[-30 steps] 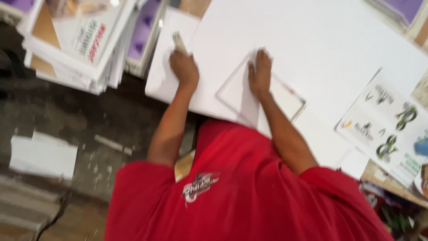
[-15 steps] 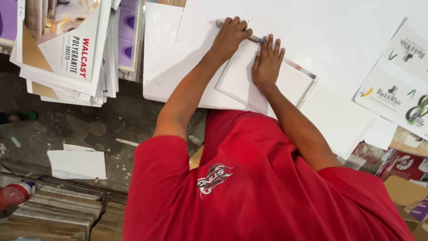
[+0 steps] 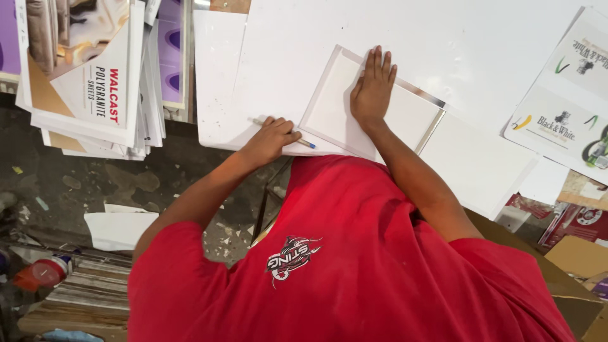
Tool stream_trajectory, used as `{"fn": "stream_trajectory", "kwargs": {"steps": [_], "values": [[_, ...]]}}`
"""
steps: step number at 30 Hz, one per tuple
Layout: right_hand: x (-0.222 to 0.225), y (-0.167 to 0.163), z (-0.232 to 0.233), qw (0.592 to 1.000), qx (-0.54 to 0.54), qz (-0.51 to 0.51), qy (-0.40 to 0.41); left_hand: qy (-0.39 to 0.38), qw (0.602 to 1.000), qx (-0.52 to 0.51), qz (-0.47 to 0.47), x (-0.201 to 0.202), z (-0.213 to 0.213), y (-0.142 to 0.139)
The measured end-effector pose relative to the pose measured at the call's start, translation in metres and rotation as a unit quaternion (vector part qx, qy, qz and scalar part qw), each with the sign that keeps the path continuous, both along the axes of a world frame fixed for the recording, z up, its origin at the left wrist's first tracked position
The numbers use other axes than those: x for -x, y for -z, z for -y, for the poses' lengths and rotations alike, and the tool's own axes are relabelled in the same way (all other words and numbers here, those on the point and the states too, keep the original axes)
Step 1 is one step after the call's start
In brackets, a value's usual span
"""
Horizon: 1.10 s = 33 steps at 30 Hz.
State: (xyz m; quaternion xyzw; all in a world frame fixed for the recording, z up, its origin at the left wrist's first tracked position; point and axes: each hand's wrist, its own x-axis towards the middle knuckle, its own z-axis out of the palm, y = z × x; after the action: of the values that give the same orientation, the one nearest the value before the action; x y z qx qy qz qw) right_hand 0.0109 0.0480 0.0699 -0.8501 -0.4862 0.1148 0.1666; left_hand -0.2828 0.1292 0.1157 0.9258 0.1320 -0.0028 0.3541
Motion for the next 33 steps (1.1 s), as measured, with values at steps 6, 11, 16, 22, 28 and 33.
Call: {"fn": "stream_trajectory", "kwargs": {"steps": [6, 11, 16, 22, 28, 33], "values": [[0.005, -0.003, 0.001, 1.000, -0.024, 0.001, 0.003, -0.038, 0.997, -0.068, 0.030, -0.088, -0.060, -0.001], [0.006, -0.012, -0.002, 0.996, -0.087, 0.011, 0.022, -0.066, 0.981, -0.142, 0.118, -0.184, -0.103, -0.009], [0.000, -0.026, -0.015, 0.992, -0.118, 0.039, 0.015, -0.182, 0.972, -0.133, 0.065, -0.204, -0.104, -0.019], [0.002, -0.050, -0.028, 0.997, -0.043, 0.027, -0.053, -0.390, 0.883, -0.255, 0.058, -0.175, -0.131, -0.023], [0.002, -0.109, -0.058, 0.993, -0.046, 0.085, -0.064, -0.264, 0.919, 0.288, 0.055, -0.101, -0.077, -0.012], [0.034, -0.203, -0.121, 0.960, -0.110, 0.140, -0.214, -0.380, 0.743, 0.512, 0.202, -0.052, -0.040, -0.027]]}}
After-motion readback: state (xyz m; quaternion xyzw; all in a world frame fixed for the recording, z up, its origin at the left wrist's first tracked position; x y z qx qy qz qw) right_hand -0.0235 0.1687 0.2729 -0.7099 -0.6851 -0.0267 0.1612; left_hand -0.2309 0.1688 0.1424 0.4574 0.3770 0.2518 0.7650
